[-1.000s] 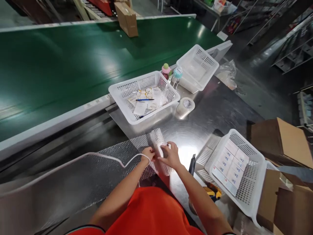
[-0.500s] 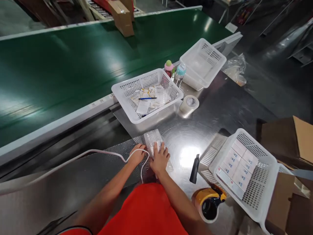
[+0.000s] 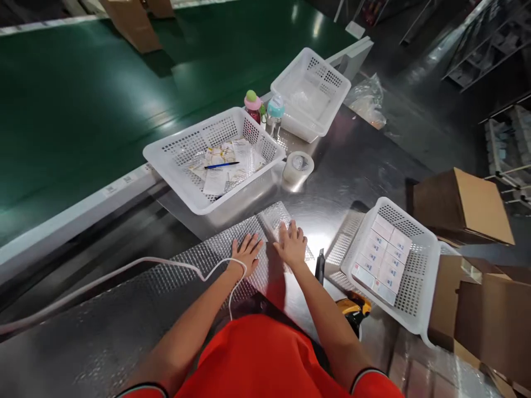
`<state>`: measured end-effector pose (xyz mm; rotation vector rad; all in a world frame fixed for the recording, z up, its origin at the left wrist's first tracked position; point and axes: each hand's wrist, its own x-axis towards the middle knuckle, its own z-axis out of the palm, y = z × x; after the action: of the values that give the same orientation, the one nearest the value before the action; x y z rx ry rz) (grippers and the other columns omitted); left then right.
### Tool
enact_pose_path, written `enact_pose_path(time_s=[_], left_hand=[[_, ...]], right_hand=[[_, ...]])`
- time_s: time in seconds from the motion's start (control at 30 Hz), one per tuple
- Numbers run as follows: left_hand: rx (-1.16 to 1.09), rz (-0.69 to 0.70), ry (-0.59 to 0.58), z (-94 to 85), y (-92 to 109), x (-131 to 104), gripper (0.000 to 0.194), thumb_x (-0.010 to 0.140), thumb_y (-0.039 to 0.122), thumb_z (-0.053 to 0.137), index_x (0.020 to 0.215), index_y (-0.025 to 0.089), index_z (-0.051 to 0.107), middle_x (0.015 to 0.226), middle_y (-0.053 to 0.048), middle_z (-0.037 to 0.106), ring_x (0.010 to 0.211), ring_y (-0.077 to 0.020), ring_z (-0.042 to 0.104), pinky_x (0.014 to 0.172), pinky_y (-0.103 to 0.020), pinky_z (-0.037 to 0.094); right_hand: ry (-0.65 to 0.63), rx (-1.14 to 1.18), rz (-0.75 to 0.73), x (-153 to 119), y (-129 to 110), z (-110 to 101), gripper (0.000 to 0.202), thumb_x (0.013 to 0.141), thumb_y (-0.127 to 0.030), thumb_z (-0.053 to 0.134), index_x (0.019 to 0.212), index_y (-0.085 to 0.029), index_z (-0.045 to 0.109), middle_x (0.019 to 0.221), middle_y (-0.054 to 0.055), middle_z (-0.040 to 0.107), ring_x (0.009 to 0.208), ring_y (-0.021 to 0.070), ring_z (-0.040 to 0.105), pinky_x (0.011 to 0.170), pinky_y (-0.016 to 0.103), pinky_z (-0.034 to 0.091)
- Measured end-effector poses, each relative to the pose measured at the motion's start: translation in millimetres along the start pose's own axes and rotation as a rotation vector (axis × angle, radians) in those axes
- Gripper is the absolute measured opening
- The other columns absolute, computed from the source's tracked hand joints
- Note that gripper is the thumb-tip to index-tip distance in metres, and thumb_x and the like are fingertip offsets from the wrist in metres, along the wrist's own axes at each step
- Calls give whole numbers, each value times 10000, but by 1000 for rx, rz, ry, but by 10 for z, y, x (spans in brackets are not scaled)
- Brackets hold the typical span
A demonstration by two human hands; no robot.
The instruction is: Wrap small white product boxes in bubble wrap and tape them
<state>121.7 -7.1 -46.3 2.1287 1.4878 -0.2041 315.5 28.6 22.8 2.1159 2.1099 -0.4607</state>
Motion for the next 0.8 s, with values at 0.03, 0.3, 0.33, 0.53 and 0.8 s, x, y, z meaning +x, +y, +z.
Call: enact_pose_path(time_s=[0.03,0.3,0.33,0.53,0.8], left_hand=[[5,0,-3,7,-13,-3,720,947,285,423,1637,280,214,1740,-61,102,1602,-367,76,1216,-737,64],[80,-16,-52,-35,0,3,703,969,324,415,1638,272,207,1742,-67,77,1604,-361,63,1213,-730,78],[88,-10,-53,-59,10,-5,708,967,333,429,1638,269,212,1742,-74,80,1602,-367,70,1207,-736,85],[128,53,-23,-227,94,-37,877,874,453,643,1630,224,263,1736,-160,76,1593,-412,73,1223,-695,105],[204,73,-47,-263,-102,21,858,880,510,623,1627,288,264,1739,-122,109,1593,-401,104,1212,-699,165]], right_hand=[[9,8,4,-8,24,-2,797,935,-524,612,1634,-339,278,1725,126,142,1439,450,317,1091,620,331],[-32,40,57,55,18,9,855,898,-565,653,1633,-362,267,1731,124,99,1421,444,340,1099,611,307],[-53,63,49,65,42,-23,856,896,-576,654,1631,-362,272,1729,124,112,1434,441,331,1113,610,297],[262,245,128,-423,649,-109,543,1021,-338,436,1543,-186,433,1563,185,419,1417,310,398,1137,477,346],[123,94,577,-1201,1065,402,429,928,-182,524,1320,-13,567,1189,252,629,1098,331,616,929,398,475]])
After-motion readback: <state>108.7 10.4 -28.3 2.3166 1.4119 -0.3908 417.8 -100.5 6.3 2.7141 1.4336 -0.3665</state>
